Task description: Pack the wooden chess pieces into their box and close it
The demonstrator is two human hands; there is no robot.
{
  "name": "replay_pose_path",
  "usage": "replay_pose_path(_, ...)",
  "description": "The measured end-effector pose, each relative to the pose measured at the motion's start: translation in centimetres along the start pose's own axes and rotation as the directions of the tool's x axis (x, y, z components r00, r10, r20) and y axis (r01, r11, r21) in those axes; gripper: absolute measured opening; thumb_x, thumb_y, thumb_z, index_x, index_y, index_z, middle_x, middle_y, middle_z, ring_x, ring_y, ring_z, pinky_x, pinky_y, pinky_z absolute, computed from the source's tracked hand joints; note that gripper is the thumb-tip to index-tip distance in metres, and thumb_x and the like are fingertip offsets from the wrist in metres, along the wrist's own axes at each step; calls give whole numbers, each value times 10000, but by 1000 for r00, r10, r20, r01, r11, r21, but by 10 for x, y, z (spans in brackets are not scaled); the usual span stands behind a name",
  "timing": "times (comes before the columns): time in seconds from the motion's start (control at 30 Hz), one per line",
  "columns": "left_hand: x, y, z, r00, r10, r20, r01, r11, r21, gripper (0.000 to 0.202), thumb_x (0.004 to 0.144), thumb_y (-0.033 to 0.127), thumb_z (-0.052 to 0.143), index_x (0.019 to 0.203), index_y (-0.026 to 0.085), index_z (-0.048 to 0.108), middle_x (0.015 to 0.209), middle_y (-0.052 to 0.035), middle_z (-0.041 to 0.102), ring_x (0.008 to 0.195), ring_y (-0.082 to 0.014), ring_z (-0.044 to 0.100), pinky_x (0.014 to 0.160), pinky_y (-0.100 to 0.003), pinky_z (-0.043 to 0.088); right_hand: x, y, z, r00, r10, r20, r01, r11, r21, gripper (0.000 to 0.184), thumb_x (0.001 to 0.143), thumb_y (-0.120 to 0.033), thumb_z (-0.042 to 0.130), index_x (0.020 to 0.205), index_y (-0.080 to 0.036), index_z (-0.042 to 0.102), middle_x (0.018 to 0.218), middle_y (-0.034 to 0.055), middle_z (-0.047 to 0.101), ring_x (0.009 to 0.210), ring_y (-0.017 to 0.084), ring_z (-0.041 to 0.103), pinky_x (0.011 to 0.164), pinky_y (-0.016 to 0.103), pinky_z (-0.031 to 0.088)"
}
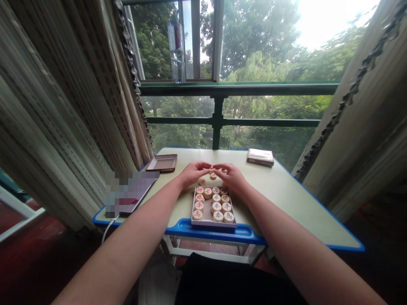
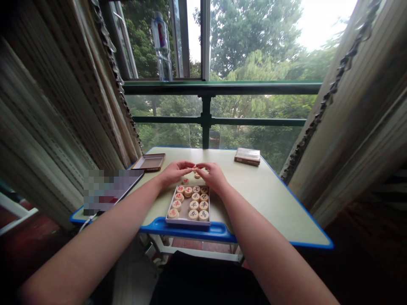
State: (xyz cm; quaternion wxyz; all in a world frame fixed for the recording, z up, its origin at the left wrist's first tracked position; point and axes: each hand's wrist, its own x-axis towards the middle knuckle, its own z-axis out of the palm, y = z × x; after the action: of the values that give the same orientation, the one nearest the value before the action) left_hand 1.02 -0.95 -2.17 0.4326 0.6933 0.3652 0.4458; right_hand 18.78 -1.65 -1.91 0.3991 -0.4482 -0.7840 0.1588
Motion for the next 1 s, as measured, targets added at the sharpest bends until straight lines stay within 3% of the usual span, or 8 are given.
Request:
replay_pose_path(0.27, -1, -1, -1, 997, -79, 3, 79, 988, -129, 482, 560, 297, 749, 985, 112, 619, 997, -109, 642, 869, -184, 597, 814, -350, 450, 0, -1, 2, 999, 51, 7, -52, 994, 95, 219, 726, -312, 593, 904, -203, 658, 872, 33, 691, 755, 159, 606, 705, 280, 465)
replay_pose_path(0.53, 0, -1, 1, 998, -51, -20, 47, 985, -169, 488, 534, 290, 765, 966, 111, 626, 965, -100, 648, 859, -184, 598, 828, -374, 440, 0, -6, 0, 1000, 7, 9, -8, 997, 80, 207, 718, -297, 598, 886, -193, 660, 854, 35, 694, 743, 153, 599, 694, 277, 456)
replay_pose_path(0.7, -2, 2, 3, 995, -64, -73, 56, 993, -102, 422, 538, 309, 760, 890, 95, 665, 887, -102, 673, 807, -189, 605, 810, -376, 444, 0, -8, -1, 1000, -7, -15, 8, 997, 74, 170, 685, -277, 621, 830, -192, 643, 825, 26, 684, 739, 147, 589, 673, 271, 447)
replay_pose_path(1.0, -6, 9, 3, 999, -30, -45, 24, 992, -121, 414, 560, 346, 745, 889, 104, 679, 895, -99, 684, 832, -195, 608, 843, -372, 435, -1, -13, -5, 1000, 5, -21, -3, 994, 109, 196, 684, -325, 623, 813, -177, 624, 837, 38, 671, 735, 147, 577, 658, 275, 446)
